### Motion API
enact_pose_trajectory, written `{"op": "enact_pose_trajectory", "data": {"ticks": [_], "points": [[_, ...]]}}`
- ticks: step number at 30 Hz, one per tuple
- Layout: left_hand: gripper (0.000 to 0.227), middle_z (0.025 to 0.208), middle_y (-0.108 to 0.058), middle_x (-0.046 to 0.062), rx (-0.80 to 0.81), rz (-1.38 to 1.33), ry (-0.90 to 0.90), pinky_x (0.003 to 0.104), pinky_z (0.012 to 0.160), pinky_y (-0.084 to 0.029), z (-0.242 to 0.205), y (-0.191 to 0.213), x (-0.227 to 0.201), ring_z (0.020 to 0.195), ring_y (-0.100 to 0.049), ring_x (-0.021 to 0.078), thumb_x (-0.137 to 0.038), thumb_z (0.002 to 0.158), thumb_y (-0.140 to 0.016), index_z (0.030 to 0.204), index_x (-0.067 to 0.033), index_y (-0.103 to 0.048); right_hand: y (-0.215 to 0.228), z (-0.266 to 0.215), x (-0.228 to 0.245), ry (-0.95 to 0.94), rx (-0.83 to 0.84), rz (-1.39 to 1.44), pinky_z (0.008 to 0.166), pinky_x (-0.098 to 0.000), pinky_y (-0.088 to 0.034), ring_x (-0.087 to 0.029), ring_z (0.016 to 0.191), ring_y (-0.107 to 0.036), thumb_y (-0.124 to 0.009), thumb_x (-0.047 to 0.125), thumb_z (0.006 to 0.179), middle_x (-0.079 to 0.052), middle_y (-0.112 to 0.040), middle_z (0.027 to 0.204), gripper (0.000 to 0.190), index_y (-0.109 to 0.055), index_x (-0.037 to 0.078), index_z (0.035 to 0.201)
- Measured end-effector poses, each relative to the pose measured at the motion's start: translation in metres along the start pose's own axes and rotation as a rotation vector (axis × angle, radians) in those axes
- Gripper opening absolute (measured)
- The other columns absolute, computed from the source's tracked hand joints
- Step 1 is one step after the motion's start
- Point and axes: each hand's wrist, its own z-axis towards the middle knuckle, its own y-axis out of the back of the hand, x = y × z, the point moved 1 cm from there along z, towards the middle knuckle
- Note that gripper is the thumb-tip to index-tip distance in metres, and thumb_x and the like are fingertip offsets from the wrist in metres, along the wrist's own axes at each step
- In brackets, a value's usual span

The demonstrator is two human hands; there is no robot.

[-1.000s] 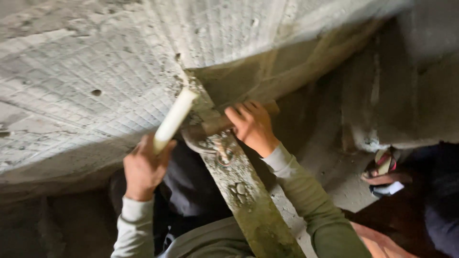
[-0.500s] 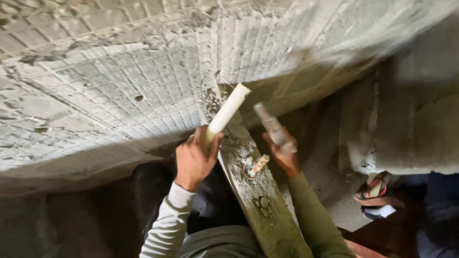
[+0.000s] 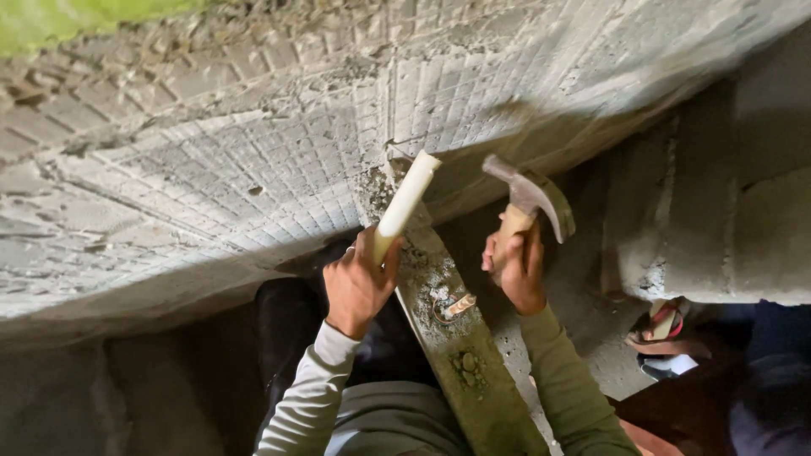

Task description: Hammering a PVC pipe segment into a hole in a concrete wall.

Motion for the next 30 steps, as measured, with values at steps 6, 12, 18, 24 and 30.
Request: {"op": "enact_pose_trajectory", "data": {"ticks": [6, 12, 18, 24, 30], "points": [[0.042, 0.06, -0.068, 0.012, 0.016, 0.025, 0.066, 0.046, 0.054, -0.058, 0.004, 0.006, -0.019, 0.057, -0.074, 0.0356, -0.054, 0.093, -0.068, 0.111, -0.0165, -0.065, -0.012, 0.01, 0.003, 0.019, 0.069, 0.034, 0.041, -0.0288, -0.051, -0.016, 0.046, -0.06, -0.035, 0.053, 0.106, -0.01, -0.058, 0.064, 0.063, -0.046, -0.006, 0.127], [0.044, 0.058, -0.07, 0.014, 0.013, -0.056, 0.173, 0.044, 0.052, -0.057, 0.003, -0.006, -0.032, 0.055, -0.074, 0.0351, -0.056, 0.095, -0.065, 0.115, -0.0166, -0.067, -0.023, 0.022, -0.008, 0.026, 0.097, -0.031, 0.038, -0.0315, -0.051, -0.021, 0.043, -0.062, -0.029, 0.055, 0.103, -0.013, -0.059, 0.061, 0.068, -0.048, -0.007, 0.124], [0.043, 0.057, -0.07, 0.011, 0.051, -0.07, 0.188, 0.039, 0.051, -0.058, 0.008, 0.003, -0.04, 0.052, -0.074, 0.0293, -0.054, 0.098, -0.062, 0.113, -0.0141, -0.068, -0.04, 0.027, 0.002, 0.129, 0.098, -0.104, 0.039, -0.0308, -0.048, -0.018, 0.041, -0.061, -0.033, 0.042, 0.106, -0.009, -0.062, 0.057, 0.053, -0.052, -0.005, 0.122], [0.049, 0.057, -0.07, 0.009, 0.063, -0.034, 0.201, 0.04, 0.051, -0.058, 0.004, -0.007, -0.036, 0.054, -0.075, 0.0297, -0.061, 0.096, -0.061, 0.113, -0.0158, -0.068, -0.04, 0.025, -0.017, 0.185, 0.069, -0.03, 0.04, -0.028, -0.047, -0.017, 0.04, -0.061, -0.03, 0.046, 0.107, -0.007, -0.063, 0.055, 0.058, -0.055, -0.005, 0.121], [0.05, 0.058, -0.069, 0.012, 0.054, 0.005, 0.207, 0.046, 0.052, -0.058, 0.003, -0.017, -0.027, 0.057, -0.075, 0.0348, -0.062, 0.095, -0.061, 0.115, -0.0168, -0.068, -0.042, 0.022, -0.013, 0.183, 0.054, -0.081, 0.042, -0.0289, -0.048, -0.018, 0.039, -0.06, -0.032, 0.042, 0.107, -0.008, -0.062, 0.053, 0.055, -0.054, -0.007, 0.12]]}}
